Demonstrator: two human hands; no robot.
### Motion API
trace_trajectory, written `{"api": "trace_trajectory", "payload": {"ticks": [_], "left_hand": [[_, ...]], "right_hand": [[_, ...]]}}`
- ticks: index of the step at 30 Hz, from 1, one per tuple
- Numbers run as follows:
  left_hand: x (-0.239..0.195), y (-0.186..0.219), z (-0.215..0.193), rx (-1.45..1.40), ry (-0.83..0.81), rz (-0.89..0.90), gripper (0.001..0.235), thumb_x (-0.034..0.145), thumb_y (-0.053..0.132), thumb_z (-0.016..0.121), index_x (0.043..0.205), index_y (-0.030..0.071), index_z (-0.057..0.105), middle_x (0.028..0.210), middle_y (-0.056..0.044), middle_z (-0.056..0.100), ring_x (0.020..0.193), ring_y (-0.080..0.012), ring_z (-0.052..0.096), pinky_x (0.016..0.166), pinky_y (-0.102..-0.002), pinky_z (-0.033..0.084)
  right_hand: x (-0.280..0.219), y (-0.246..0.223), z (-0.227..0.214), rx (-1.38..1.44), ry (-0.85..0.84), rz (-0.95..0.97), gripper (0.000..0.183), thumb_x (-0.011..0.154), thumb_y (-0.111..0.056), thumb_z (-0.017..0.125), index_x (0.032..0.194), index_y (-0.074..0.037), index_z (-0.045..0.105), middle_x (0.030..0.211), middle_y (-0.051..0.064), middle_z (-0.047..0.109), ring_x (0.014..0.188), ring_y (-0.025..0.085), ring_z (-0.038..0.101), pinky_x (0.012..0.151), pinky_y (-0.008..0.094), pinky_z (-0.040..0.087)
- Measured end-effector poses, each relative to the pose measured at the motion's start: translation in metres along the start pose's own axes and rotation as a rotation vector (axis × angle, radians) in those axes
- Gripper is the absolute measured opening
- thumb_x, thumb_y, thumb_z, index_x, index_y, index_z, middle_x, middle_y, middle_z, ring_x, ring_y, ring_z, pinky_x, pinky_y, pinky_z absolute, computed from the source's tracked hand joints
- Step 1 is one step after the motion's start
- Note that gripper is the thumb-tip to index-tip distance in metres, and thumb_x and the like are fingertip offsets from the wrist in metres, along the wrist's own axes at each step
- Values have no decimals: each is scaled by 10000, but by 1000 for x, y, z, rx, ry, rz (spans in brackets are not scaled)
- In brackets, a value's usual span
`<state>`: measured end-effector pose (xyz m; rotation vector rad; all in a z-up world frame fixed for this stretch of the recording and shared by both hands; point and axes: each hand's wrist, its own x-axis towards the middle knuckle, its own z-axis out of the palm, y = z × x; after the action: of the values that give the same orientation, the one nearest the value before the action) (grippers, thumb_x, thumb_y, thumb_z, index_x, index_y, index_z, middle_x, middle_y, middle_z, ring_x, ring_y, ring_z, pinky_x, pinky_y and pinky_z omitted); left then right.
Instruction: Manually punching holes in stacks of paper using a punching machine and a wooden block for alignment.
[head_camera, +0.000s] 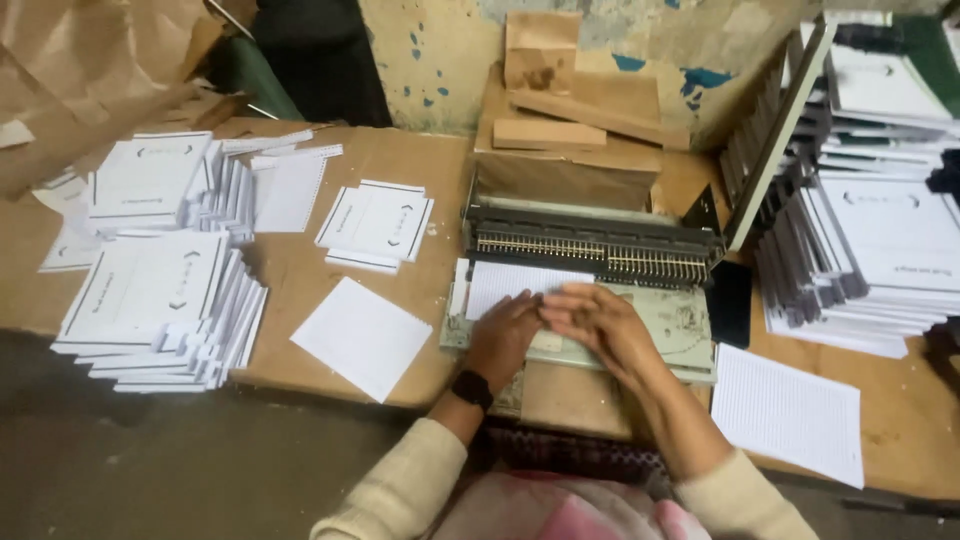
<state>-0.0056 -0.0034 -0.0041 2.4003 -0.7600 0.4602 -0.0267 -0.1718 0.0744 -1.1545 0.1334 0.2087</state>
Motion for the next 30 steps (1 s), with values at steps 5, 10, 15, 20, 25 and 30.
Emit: {"api": "trace_trajectory", "payload": {"ticks": [5,10,15,20,25,30], "left_hand": [[-23,-36,50,51,-37,67,233,996,178,503,1148,70,642,1141,-123,672,1135,-292,623,1020,-434,465],[-27,-10,13,110,-17,142,213,1014,143,443,1138,116,614,1114,-46,656,1105,-232,636,978,-378,484],[-61,4,-74,-312,516,-279,196,914,28,593,1065,-47,692,994,-273,691,1009,-441,641,856,-501,524],[-96,-107,-100,-365,951,-752,86,933,159,613,872,108,646,845,19,640,809,-103,559,779,-263,474],[-131,-157,-93,-664,1039,-1262,124,926,106,637,804,91,649,856,-33,699,768,-155,636,694,-264,528],[-144,-173,-76,-431,966,-1344,170,850,141,666,1002,67,650,1041,-51,703,952,-190,650,868,-302,505]], "right_hand": [[-40,22,-68,-171,147,-269,361,862,81,428,1205,84,543,931,305,670,809,378,702,701,445,599],[-57,27,-107,-156,331,-410,290,889,138,431,1134,76,574,846,261,670,715,306,703,626,342,605],[-62,44,-145,-223,348,-480,277,923,128,437,1162,52,555,906,245,652,764,272,686,668,311,588],[-82,45,-133,-369,271,-472,178,1003,22,479,1164,54,548,990,196,642,799,273,646,813,313,529],[-94,48,-128,-363,300,-434,156,1047,69,459,1177,65,547,1010,207,629,829,267,636,818,314,532],[-115,39,-133,-444,382,-415,195,1060,122,400,1205,93,528,1042,239,610,873,297,625,845,335,532]]}}
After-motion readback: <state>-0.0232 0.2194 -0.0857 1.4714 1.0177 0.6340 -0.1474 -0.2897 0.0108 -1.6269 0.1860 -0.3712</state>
